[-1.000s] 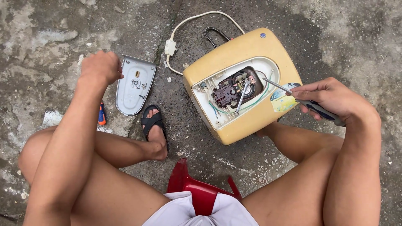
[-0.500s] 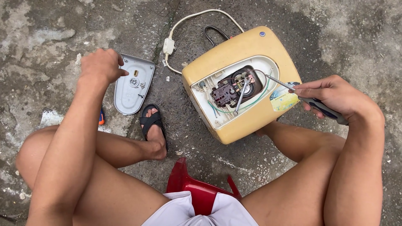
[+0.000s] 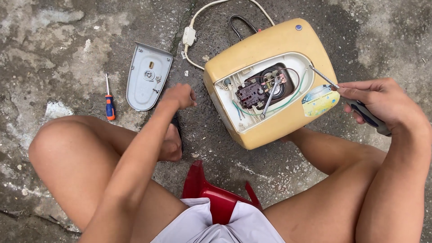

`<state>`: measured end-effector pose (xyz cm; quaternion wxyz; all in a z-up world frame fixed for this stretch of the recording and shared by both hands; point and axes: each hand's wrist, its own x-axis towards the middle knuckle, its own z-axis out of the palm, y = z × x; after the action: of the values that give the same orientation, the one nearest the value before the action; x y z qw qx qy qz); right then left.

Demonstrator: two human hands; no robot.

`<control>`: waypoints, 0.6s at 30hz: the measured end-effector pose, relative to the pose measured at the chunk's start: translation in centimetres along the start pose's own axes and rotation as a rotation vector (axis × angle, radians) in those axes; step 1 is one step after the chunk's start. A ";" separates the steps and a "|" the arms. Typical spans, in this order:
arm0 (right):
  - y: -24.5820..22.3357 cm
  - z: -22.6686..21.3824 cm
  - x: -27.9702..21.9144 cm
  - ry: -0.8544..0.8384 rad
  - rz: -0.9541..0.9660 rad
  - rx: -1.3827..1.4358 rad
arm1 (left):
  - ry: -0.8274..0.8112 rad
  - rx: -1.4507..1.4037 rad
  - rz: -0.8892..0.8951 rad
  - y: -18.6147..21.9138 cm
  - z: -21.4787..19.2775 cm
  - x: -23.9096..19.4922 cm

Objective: The person sits on a small red stool and repairs a yellow water heater placed on the concrete floor. They use a screwdriver to tighten screws on the internal components and a wrench to adjust a nut on the motor assembly. The person also handles wires and the metal backplate of the device.

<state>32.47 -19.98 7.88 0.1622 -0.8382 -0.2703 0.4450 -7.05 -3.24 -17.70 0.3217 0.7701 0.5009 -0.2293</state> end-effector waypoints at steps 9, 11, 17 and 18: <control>4.5 -0.4 1.9 0.260 -0.265 0.060 | 0.057 -1.607 -0.597 8.1 23.2 8.9; 6.2 -0.9 2.4 0.309 -0.256 0.137 | 0.033 -1.778 -0.675 8.6 26.4 10.6; 4.3 -0.8 0.8 0.348 -0.216 0.090 | 0.008 -1.762 -0.708 9.4 27.7 12.7; 4.2 -1.2 1.1 0.348 -0.207 0.085 | -0.003 -1.761 -0.714 9.5 27.3 12.6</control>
<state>35.28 -22.73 5.60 0.2866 -0.8625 -0.3040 0.2855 5.81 -17.97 -42.51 0.6982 0.0519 0.6991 0.1451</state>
